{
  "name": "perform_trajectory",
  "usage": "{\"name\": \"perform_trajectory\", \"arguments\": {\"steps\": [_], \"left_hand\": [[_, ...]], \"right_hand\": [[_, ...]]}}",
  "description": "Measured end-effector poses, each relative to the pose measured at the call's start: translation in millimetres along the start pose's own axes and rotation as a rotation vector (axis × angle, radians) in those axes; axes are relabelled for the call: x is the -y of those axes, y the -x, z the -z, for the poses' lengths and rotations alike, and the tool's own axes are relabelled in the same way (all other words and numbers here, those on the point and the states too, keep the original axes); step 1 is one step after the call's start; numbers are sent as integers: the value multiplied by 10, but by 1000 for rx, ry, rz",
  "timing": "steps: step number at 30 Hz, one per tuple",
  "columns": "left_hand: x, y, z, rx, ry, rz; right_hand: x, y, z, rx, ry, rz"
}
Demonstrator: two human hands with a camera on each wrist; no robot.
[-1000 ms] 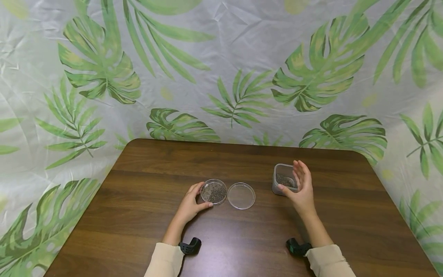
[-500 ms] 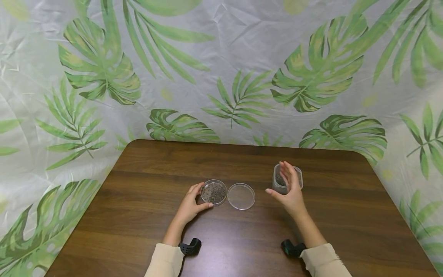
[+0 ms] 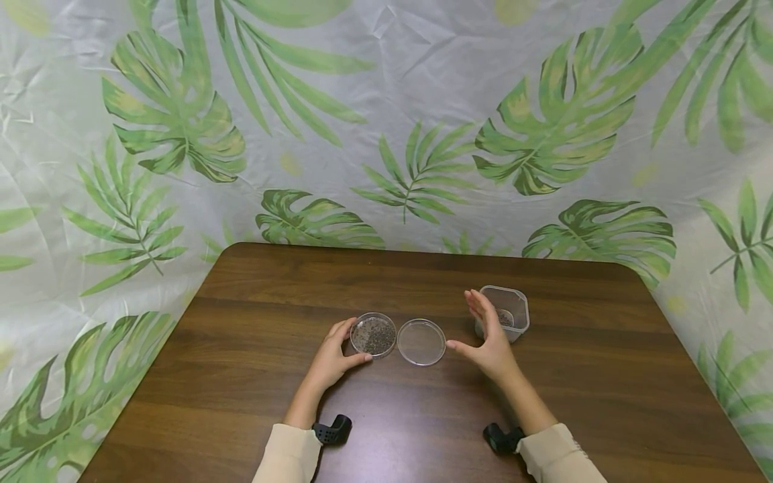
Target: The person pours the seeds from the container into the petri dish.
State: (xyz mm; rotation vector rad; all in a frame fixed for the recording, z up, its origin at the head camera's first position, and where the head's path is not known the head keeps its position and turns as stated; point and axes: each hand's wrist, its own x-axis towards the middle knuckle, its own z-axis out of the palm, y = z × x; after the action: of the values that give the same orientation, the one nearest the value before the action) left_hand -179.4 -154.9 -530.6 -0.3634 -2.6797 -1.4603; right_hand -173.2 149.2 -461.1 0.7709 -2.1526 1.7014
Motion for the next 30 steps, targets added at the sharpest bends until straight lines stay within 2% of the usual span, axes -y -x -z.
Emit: {"name": "perform_trajectory", "arguments": {"steps": [5,11,16,30], "left_hand": [[-15,2,6,-1,11,-3],[-25,0,9,-2,9,0],[-17,-6,5,-7,2,-3],[4,-1,-8,-21,-2,-19]], "right_hand": [[-13,-1,-35,53,31,-27],[-31,8,-75,74,56,-53],[-50,21,-100,97,72,-108],[-145,53,-171,197,103,-182]]}}
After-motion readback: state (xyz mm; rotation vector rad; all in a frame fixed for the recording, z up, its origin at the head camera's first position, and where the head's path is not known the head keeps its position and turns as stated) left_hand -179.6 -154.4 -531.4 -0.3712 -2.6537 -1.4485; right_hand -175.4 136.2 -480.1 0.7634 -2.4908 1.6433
